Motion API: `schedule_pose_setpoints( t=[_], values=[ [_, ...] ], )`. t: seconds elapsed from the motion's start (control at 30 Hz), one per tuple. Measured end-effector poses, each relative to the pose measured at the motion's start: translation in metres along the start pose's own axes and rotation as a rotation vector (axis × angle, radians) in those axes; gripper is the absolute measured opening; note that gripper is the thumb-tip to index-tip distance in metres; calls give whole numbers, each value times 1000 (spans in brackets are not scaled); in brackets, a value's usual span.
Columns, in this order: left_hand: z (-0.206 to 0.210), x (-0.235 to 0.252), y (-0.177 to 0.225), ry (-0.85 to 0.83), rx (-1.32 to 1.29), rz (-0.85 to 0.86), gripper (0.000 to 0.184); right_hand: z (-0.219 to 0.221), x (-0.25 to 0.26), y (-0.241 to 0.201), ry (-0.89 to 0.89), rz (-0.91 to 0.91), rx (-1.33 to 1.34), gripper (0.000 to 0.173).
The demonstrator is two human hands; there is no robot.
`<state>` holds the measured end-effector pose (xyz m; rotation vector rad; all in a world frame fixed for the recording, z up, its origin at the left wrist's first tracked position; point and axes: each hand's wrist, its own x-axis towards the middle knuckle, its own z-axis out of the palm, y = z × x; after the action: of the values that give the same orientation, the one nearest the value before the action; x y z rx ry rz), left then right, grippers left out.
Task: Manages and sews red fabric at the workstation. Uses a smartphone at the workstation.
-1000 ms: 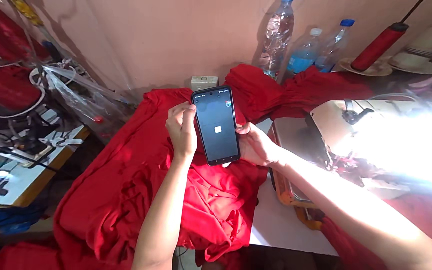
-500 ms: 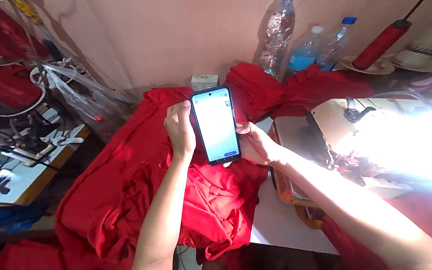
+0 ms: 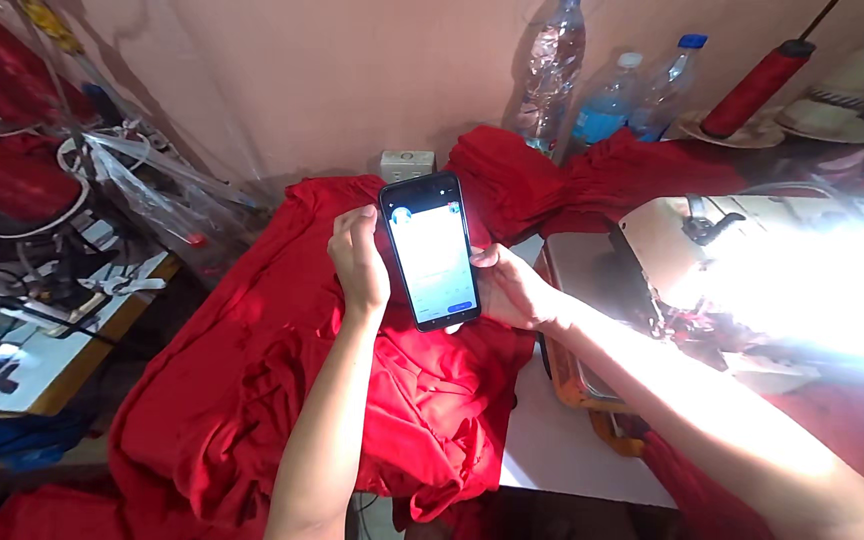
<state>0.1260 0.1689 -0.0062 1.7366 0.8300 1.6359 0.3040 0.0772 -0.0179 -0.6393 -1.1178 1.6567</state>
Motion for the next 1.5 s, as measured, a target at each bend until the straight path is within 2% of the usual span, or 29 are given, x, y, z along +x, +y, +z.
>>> schedule_pose_setpoints(
  t=[0.17,0.9,1.07,1.5],
  values=[
    [2,-2,16,36,24,-22,47,0,-1,0,6,-7,-8,36],
    [1,-2,13,19,53,15,47,-2,0,1,-11,0,-2,37],
    [0,-1,12,-3,98,78,49,-1,0,1,-11,-5,-8,37],
    [5,1,13,62,63,98,35,-1,0,1,-13,9,0,35]
  ],
)
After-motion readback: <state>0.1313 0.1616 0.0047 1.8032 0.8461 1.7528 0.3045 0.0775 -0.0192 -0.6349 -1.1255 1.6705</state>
